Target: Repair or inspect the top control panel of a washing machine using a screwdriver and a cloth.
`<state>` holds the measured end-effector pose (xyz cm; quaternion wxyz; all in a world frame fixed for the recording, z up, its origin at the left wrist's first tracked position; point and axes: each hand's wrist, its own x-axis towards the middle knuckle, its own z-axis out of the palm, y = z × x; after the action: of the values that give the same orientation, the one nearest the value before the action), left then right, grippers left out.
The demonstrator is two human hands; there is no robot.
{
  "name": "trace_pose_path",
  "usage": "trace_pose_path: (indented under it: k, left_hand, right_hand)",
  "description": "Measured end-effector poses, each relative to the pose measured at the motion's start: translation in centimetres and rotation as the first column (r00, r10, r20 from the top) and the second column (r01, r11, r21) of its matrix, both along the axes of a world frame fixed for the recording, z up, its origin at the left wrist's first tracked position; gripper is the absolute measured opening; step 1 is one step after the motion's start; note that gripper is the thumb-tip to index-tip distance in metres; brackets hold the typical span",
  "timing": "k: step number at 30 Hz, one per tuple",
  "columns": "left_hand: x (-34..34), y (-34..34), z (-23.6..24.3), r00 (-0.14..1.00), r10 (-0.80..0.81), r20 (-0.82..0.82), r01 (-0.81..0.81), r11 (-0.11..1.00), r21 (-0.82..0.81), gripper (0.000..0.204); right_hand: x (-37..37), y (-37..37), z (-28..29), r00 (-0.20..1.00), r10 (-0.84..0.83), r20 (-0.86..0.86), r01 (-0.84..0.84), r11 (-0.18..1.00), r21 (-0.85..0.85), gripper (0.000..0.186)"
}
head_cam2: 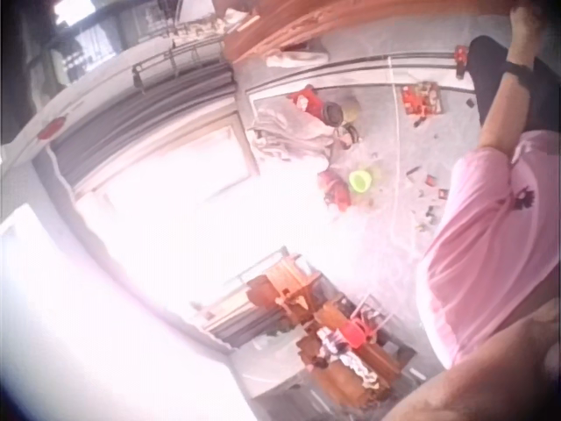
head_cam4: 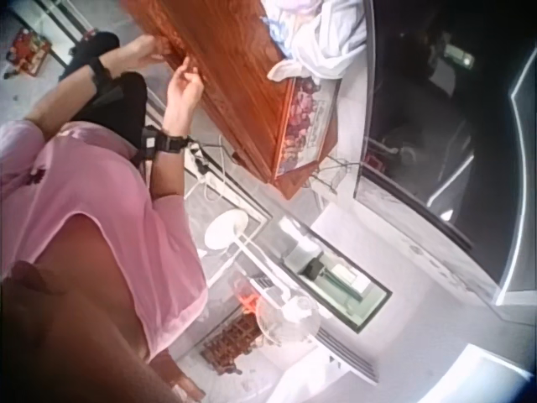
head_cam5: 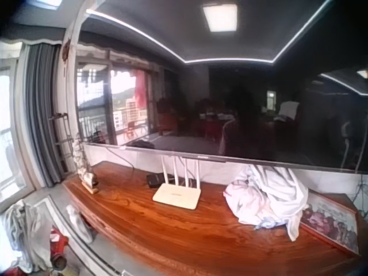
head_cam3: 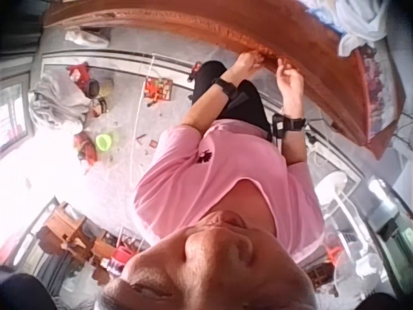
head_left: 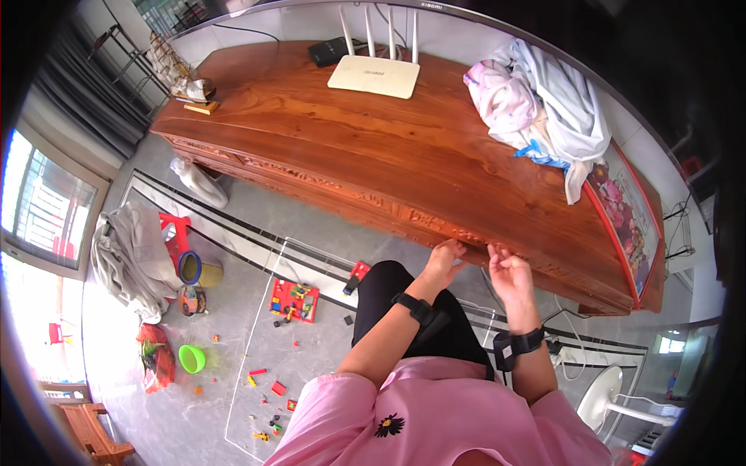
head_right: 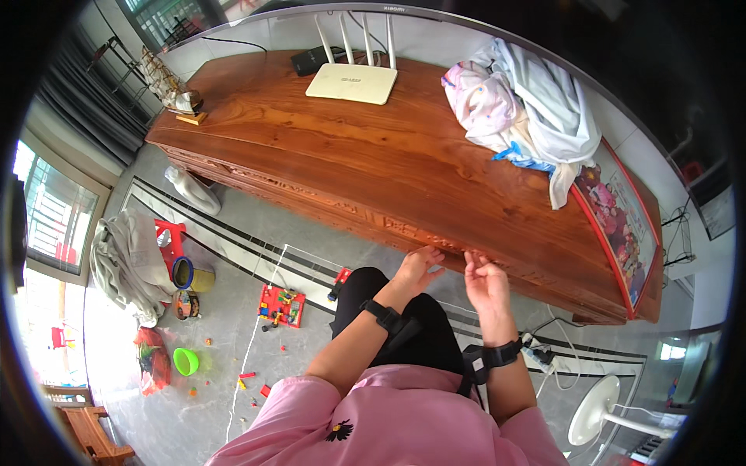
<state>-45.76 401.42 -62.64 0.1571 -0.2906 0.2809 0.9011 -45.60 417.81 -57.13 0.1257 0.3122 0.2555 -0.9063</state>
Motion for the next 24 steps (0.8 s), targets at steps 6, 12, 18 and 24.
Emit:
trace_pose_path:
  k: [6,12,18,24]
  left_hand:
    - [5.3,-2.9,0.4,0.993,-0.119,0.010,0.118,0.965,-0.235,0.056]
    - [10.2,-5.7,3.3,0.996,0.038,0.079,-0.022,0.981,-0.191,0.051]
    - [13.4,-4.8,10.1,0.969,0.100,0.227,-0.045,0.971,-0.236,0.050]
    - [15.5,-2.1,14.3,0.958,0.035,0.283,0.055,0.951,-0.304,0.046]
  right_hand:
    - [3.5,0.7,-0.9,0.996,-0.060,0.061,0.058,0.998,0.029,0.055]
    - [5.4,0.4,-0.8,0.993,-0.065,0.094,0.045,0.979,0.201,0.050]
    - [8.3,2.0,1.0,0.919,-0.107,0.380,0.031,0.979,0.200,0.049]
    - [12.5,6.1,6.3,0.861,-0.132,0.490,0.006,0.968,0.251,0.046]
